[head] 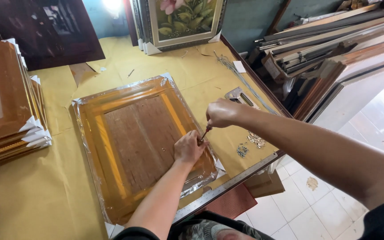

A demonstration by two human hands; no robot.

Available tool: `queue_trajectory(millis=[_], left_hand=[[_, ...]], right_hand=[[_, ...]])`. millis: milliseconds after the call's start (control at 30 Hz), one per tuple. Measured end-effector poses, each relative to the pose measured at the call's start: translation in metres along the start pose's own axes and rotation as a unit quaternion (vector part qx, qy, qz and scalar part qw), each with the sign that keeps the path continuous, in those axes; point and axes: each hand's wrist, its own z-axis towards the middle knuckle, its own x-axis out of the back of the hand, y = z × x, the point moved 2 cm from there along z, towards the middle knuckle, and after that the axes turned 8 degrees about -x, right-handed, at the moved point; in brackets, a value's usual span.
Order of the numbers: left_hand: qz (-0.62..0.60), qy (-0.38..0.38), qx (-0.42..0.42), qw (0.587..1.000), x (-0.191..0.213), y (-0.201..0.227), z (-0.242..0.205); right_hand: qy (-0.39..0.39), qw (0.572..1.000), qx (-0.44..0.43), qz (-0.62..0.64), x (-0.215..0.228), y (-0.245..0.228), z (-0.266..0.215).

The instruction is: Installing metal hanging hardware onto the back of a wooden picture frame using a screwdriver to create pilot holes.

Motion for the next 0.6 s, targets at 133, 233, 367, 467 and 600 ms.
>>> queue_trajectory(millis=[133, 233, 367, 467, 600], left_hand=[[-0.013, -0.007, -0.007, 1.000, 0.018, 0.003, -0.001], [-0.030, -0.068, -0.050, 0.996, 0.024, -0.001, -0.003], [0.100, 0.086, -0.160, 0.978, 0.009, -0.016, -0.016], [0.105, 0.133, -0.180, 0.969, 0.004, -0.018, -0.027], [0.100, 0.159, -0.198, 0.962, 0.007, -0.018, -0.024]], right_hand=[[-0.031, 0.999, -0.032, -0.018, 0.016, -0.015, -0.026], [-0.007, 0.997, -0.005, -0.076, 0.025, -0.017, -0.046], [0.099, 0.933, 0.180, -0.296, 0.018, -0.010, -0.045], [0.128, 0.911, 0.249, -0.302, 0.002, 0.003, -0.037], [0.021, 0.969, 0.203, -0.143, 0.013, -0.010, -0.048]])
